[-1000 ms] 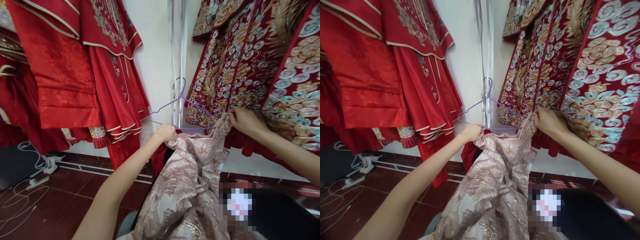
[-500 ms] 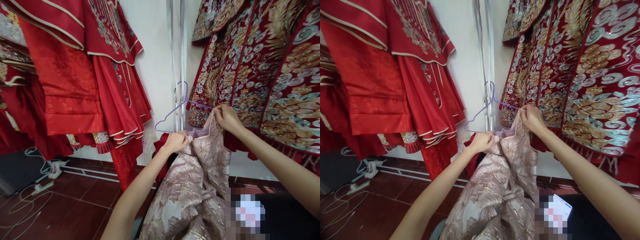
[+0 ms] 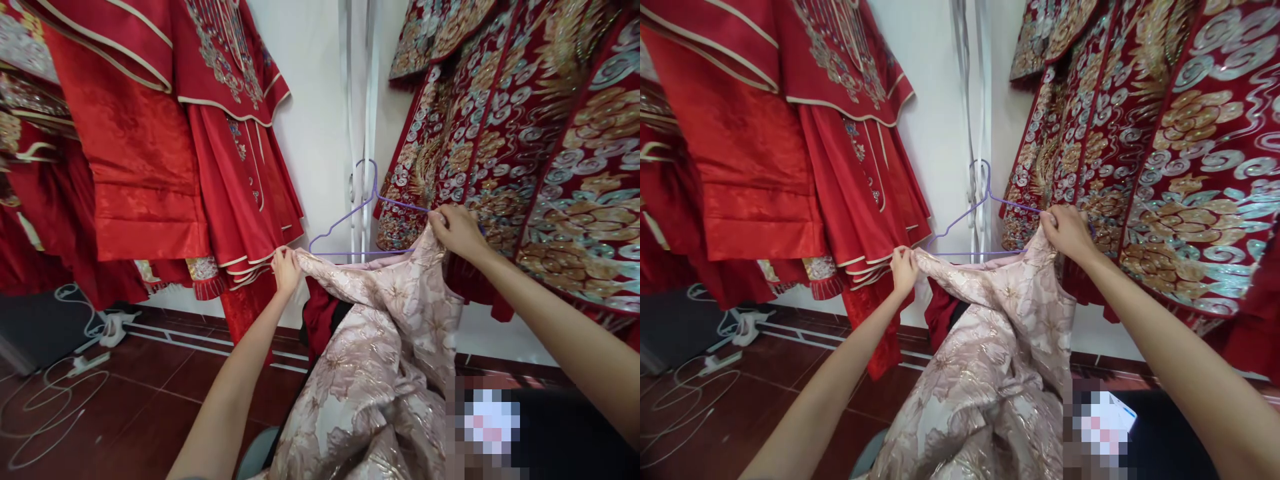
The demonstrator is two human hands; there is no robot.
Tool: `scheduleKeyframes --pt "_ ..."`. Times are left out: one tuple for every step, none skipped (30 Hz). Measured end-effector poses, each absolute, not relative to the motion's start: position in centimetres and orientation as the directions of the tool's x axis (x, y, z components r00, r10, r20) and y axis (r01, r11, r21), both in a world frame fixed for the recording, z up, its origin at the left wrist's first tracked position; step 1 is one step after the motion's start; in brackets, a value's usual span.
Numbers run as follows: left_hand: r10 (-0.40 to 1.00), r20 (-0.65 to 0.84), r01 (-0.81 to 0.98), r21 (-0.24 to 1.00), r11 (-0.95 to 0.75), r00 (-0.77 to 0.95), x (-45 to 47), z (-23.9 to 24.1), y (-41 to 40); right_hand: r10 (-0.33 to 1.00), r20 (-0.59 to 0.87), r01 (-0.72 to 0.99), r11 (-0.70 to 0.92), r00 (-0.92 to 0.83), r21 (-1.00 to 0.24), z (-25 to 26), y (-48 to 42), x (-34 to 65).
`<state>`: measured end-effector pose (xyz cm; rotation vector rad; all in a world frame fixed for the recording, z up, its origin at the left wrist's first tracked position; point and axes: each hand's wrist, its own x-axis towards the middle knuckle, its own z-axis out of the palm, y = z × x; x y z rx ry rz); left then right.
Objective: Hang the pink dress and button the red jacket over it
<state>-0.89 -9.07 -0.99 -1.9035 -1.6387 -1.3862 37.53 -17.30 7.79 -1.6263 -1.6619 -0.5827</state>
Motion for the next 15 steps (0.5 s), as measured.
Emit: scheduleKeyframes --pt "0.632 0.767 0.877 0.374 -0.303 -0.110 -1.2 -1.3 -8.7 0.652 0.756 0.982 0.099 0.058 -0.161 7.9 -17.4 37.6" --pt "0.643 0.756 0.876 0.386 -0.290 -0.120 -1.2 -1.5 -8.5 0.656 0.753 0.982 0.101 0.053 -0.158 8.0 -17.4 37.6" --pt "0.649 0.749 0.873 0.399 -0.280 -0.134 -1.2 -1.8 -8.4 0.661 0.749 0.982 0.104 0.050 -0.157 8.0 -17.5 37.6" --pt "0.650 0.746 0.871 0.409 -0.273 -0.147 -1.0 -1.9 -8.4 0.665 0.746 0.982 0.105 0.049 -0.159 8.1 -17.6 37.6" --pt "0.645 0.748 0.868 0.416 -0.270 -0.157 -0.9 -2.1 -8.4 0.667 0.743 0.981 0.104 0.051 -0.161 8.1 -17.6 37.5" --pt "0.635 0.755 0.866 0.419 -0.273 -0.165 -0.7 -2.1 -8.5 0.669 0.742 0.982 0.101 0.053 -0.161 8.1 -17.7 37.5" --pt "0.621 0.766 0.863 0.419 -0.283 -0.169 -0.6 -2.0 -8.5 0.671 0.740 0.983 0.097 0.052 -0.158 8.1 -17.8 37.5" --pt "0.604 0.779 0.858 0.416 -0.301 -0.166 -0.6 -1.9 -8.5 0.675 0.736 0.985 0.093 0.047 -0.148 8.2 -17.9 37.5" --pt "0.588 0.794 0.852 0.410 -0.326 -0.157 -0.5 -1.6 -8.4 0.682 0.730 0.987 0.091 0.036 -0.133 8.2 -18.0 37.6" --pt "0.574 0.806 0.843 0.403 -0.356 -0.142 -0.2 -1.1 -8.3 0.691 0.722 0.990 0.089 0.021 -0.113 8.2 -18.1 37.6" --pt "0.565 0.816 0.834 0.394 -0.386 -0.124 0.1 -0.6 -8.0 0.699 0.715 0.992 0.085 0.005 -0.091 8.2 -18.2 37.6" --pt "0.561 0.821 0.824 0.386 -0.415 -0.102 0.7 0.0 -7.7 0.701 0.713 0.995 0.074 -0.001 -0.071 8.1 -18.2 37.6" --pt "0.562 0.824 0.812 0.379 -0.444 -0.077 1.4 0.8 -7.5 0.698 0.716 0.997 0.056 0.002 -0.057 8.0 -18.2 37.5" --pt "0.567 0.822 0.801 0.374 -0.468 -0.052 2.2 1.5 -7.2 0.693 0.720 0.998 0.033 0.013 -0.049 7.7 -18.1 37.3" --pt "0.576 0.817 0.782 0.374 -0.499 -0.024 3.1 2.2 -6.9 0.685 0.728 0.999 0.005 0.030 -0.046 7.4 -17.9 37.0"
